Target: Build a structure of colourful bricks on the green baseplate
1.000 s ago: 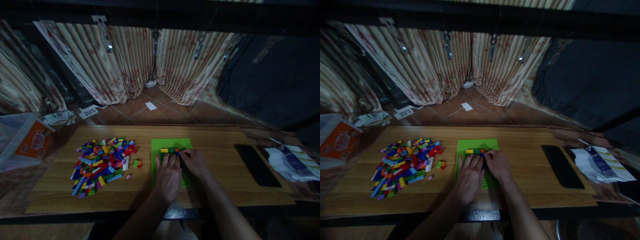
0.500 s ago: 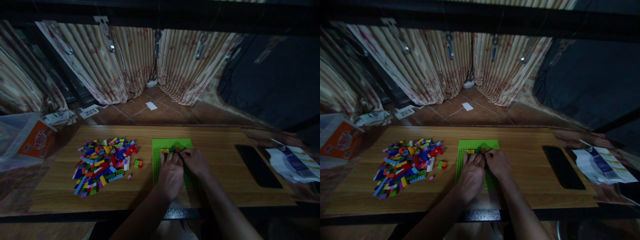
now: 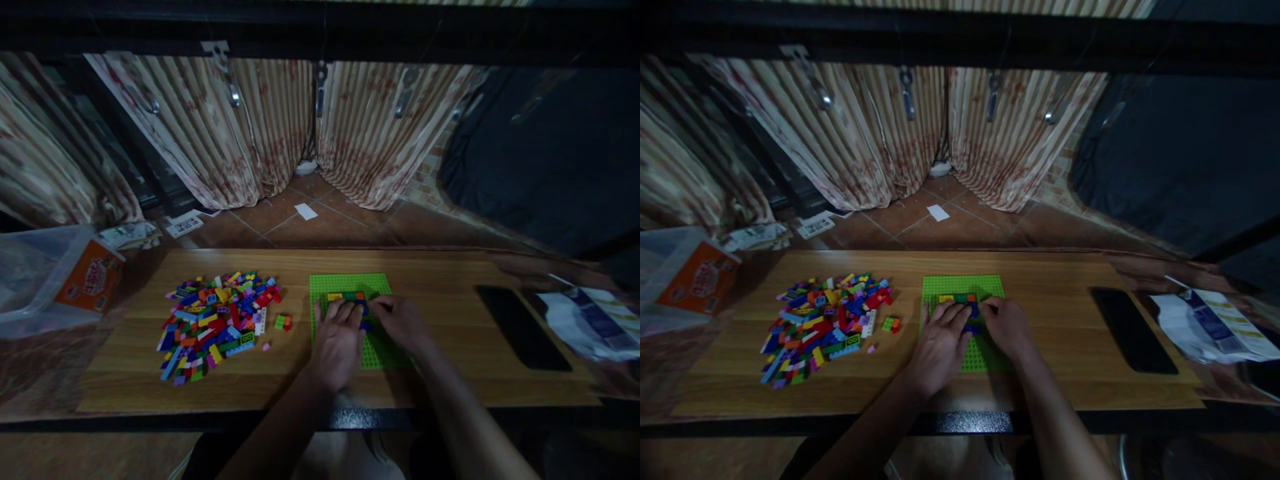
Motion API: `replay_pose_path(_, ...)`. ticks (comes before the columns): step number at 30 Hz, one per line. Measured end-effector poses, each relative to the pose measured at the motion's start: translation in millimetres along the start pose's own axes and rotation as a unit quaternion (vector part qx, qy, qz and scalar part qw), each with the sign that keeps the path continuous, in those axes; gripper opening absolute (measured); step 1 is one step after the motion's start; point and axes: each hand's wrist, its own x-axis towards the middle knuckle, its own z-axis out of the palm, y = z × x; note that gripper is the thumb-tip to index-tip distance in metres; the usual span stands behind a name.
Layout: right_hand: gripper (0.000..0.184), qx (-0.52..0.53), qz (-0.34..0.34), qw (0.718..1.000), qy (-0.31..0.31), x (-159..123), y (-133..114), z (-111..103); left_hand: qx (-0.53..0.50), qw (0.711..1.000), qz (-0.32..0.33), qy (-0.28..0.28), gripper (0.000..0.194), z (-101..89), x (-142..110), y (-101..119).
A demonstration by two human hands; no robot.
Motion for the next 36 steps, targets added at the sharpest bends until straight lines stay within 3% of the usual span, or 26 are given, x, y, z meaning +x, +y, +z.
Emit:
replay_pose_path(10,0.019,0.018,0.008,0.999,-0.035,-8.2,-2.6,-5.5,-0.09,0.987,-0.052,0.119,0.021,-24.4,1.5,-26.3)
replay_pose_path(36,0.021,0.002,0.036,0.999,-0.01,-5.6,-4.4,4.1,-0.114,0.989,-0.033,0.083,0.02,-6.1,-4.9,-17.3)
